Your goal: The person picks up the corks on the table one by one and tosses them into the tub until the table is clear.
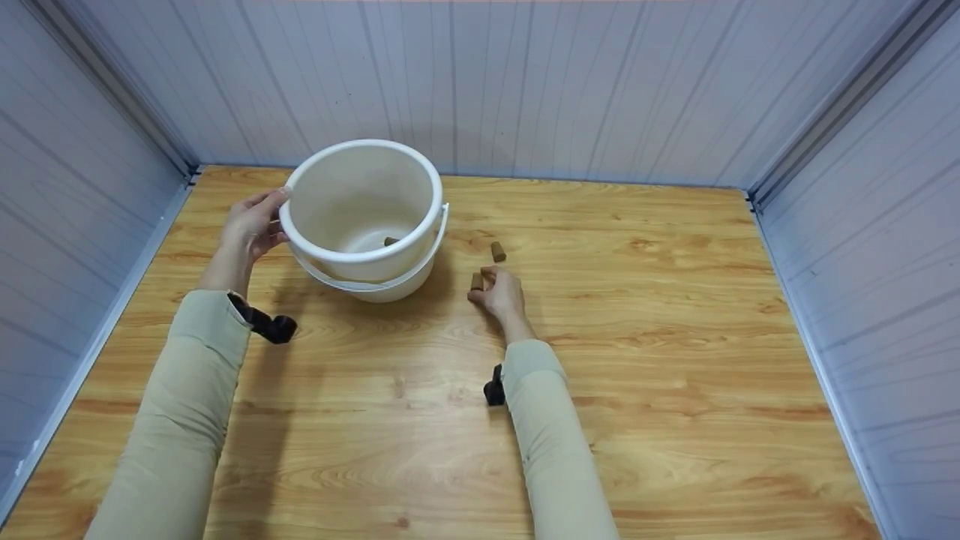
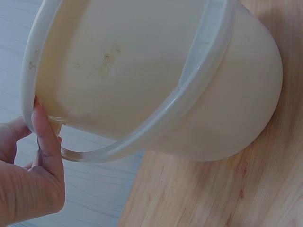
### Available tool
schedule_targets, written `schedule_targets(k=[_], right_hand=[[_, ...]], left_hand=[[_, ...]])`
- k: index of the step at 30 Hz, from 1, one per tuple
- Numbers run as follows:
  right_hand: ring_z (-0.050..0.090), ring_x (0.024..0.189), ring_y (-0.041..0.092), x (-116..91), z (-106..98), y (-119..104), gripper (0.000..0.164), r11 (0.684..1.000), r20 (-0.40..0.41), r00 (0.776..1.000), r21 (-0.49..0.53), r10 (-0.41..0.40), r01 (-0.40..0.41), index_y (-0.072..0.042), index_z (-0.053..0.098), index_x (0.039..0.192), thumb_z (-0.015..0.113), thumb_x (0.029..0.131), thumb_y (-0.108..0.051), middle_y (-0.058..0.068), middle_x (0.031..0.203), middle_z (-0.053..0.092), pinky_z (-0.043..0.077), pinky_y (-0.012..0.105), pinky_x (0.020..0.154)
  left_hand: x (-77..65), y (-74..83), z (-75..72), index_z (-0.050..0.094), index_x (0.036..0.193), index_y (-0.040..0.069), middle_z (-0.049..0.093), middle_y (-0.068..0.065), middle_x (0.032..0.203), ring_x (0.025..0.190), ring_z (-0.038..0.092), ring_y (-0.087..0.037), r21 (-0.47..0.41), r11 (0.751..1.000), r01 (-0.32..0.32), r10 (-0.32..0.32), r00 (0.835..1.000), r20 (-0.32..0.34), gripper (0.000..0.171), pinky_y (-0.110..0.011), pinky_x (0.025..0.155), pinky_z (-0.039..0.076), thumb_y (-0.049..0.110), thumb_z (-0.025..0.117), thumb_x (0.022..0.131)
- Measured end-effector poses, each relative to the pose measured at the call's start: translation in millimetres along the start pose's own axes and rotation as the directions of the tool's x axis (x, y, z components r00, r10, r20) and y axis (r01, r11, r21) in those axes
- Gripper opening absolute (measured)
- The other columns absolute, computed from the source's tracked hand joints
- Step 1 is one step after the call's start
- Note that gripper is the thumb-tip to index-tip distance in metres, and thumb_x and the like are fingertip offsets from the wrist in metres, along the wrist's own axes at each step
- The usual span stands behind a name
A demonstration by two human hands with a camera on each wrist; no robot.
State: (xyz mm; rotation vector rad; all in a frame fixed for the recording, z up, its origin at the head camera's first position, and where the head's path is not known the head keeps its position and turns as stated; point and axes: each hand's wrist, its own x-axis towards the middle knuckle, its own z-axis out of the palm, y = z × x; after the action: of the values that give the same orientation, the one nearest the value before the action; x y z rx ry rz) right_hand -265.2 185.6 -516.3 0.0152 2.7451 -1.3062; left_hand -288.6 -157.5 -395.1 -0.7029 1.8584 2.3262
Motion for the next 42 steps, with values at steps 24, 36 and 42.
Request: schedule_targets(k=[24,36,42], right_hand=[[0.050,0.069,0.015,-3.0,-1.2,3.0,0.044,1.000,-0.032,0.999,0.013,-0.004,0.004,0.001,0.057,0.112,0.072,0.074,-0.016,0.010,0.078,0.058,0.042,0.021,0.057],[0.054,0.074,0.021,-8.3,-9.1,12.4,0.039,0.999,-0.069,0.997,0.012,-0.041,0.042,-0.005,0.061,0.109,0.072,0.075,-0.020,0.014,0.085,0.062,0.046,0.029,0.065],[0.054,0.069,0.017,-9.7,-13.8,15.1,0.037,0.999,-0.083,0.996,0.027,-0.032,0.034,-0.007,0.062,0.109,0.072,0.076,-0.021,0.009,0.078,0.060,0.045,0.024,0.059]], left_hand=[[0.4,0.1,2.6,0.051,0.115,0.006,0.055,-0.004,0.064,0.039,0.051,-0.010,0.013,1.000,-0.009,0.009,1.000,-0.007,0.035,-0.019,0.033,0.044,0.022,0.059,0.086],[0.3,0.3,3.9,0.051,0.114,0.007,0.053,-0.003,0.060,0.038,0.051,-0.010,-0.001,1.000,-0.009,0.009,1.000,-0.004,0.034,-0.019,0.031,0.044,0.022,0.059,0.085],[-0.6,0.8,4.1,0.053,0.109,0.008,0.052,-0.003,0.061,0.037,0.050,-0.010,-0.014,1.000,-0.003,0.003,1.000,0.002,0.028,-0.019,0.030,0.043,0.022,0.059,0.086]])
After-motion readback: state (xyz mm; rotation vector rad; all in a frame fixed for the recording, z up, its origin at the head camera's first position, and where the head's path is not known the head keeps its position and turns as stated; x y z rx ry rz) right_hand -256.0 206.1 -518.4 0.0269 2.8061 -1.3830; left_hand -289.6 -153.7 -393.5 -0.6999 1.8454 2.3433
